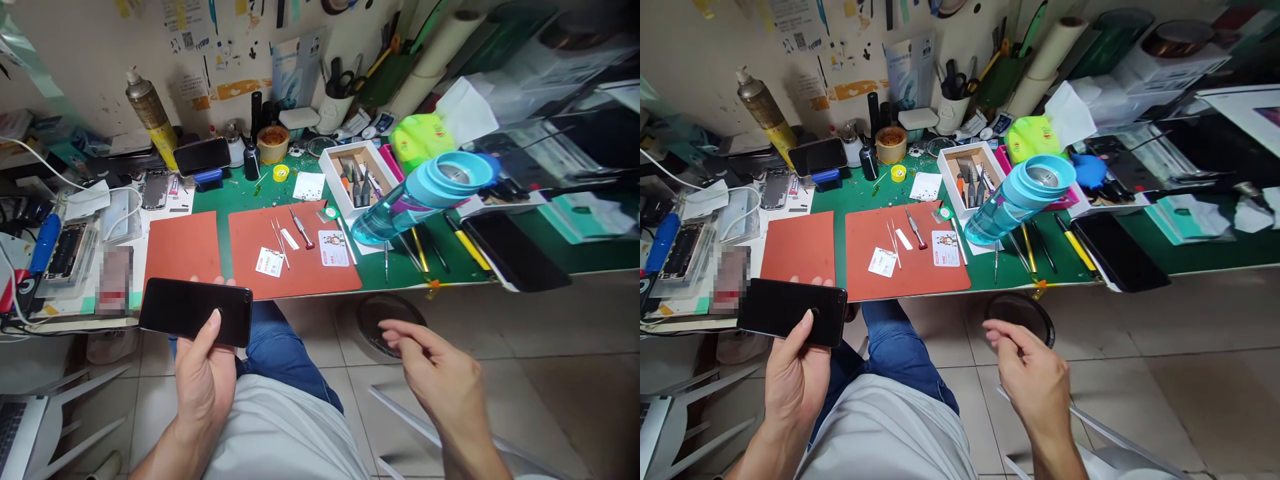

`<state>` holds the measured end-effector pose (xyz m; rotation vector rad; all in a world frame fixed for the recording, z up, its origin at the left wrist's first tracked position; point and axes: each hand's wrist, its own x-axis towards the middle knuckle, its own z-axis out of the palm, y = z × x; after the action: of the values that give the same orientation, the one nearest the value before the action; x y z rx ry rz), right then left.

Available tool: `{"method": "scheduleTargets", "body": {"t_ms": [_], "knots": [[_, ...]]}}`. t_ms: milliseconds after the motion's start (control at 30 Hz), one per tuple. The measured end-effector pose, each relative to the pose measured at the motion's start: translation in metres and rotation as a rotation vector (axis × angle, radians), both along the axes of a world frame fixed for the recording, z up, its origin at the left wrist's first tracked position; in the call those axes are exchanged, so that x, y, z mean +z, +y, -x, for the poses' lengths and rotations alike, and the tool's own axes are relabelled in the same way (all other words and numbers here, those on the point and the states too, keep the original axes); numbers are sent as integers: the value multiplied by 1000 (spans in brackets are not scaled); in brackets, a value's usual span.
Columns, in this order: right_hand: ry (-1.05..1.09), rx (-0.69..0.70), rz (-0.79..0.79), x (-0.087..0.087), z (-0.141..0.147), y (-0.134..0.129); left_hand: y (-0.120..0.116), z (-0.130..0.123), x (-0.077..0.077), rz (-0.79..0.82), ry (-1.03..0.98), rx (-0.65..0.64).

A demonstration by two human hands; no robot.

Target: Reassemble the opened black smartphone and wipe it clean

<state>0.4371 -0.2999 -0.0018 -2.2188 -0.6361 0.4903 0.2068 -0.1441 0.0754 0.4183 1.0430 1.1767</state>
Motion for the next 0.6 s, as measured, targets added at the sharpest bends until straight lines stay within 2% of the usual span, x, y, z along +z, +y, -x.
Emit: {"method": "scheduleTargets", "body": {"t_ms": [67, 133, 233, 333, 433, 600], "knots": [[26, -21, -17, 7, 17, 14, -1, -1, 0, -1, 4, -9], [119, 65, -80, 17, 39, 31, -2, -2, 0, 3, 10, -16], [467, 279, -313, 32, 73, 54, -5, -1, -1, -2, 29, -17], [717, 376, -463, 45, 98, 70, -7, 0, -1, -20, 49, -22], [778, 420, -507, 52, 111, 80, -8, 2, -1, -35, 55, -42], [784, 436, -525, 59, 115, 88, -9, 5, -2, -31, 51, -50]]}}
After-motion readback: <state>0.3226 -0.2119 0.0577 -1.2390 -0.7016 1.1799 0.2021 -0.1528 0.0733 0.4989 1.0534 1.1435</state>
